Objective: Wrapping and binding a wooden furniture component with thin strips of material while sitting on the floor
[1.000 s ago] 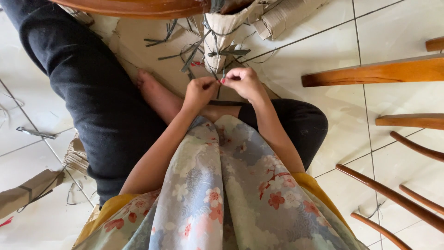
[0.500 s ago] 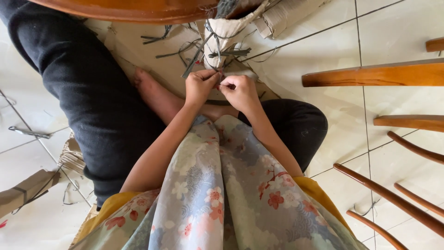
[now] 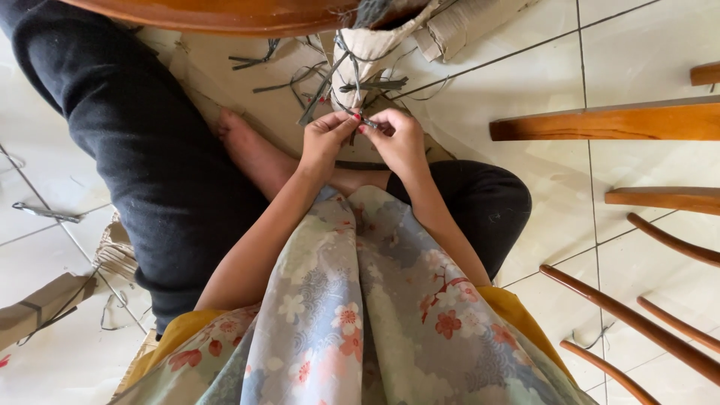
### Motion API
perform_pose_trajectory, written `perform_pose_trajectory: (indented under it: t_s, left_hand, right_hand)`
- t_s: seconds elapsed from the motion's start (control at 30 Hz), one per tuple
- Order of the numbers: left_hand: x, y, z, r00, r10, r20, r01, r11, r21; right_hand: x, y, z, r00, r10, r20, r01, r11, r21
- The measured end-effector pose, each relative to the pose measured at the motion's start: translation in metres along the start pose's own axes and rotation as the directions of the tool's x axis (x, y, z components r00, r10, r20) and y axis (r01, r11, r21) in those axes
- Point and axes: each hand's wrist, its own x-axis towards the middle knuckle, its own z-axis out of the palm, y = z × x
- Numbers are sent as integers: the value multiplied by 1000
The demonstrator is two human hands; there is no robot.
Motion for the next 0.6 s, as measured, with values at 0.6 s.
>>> perform_pose_trajectory:
  t_s: [0.6]
  left_hand:
    - [-7, 0, -11, 996, -90, 13, 90, 995, -33]
  right_hand:
    - [19, 6, 35, 997, 60, -57, -37, 940, 338]
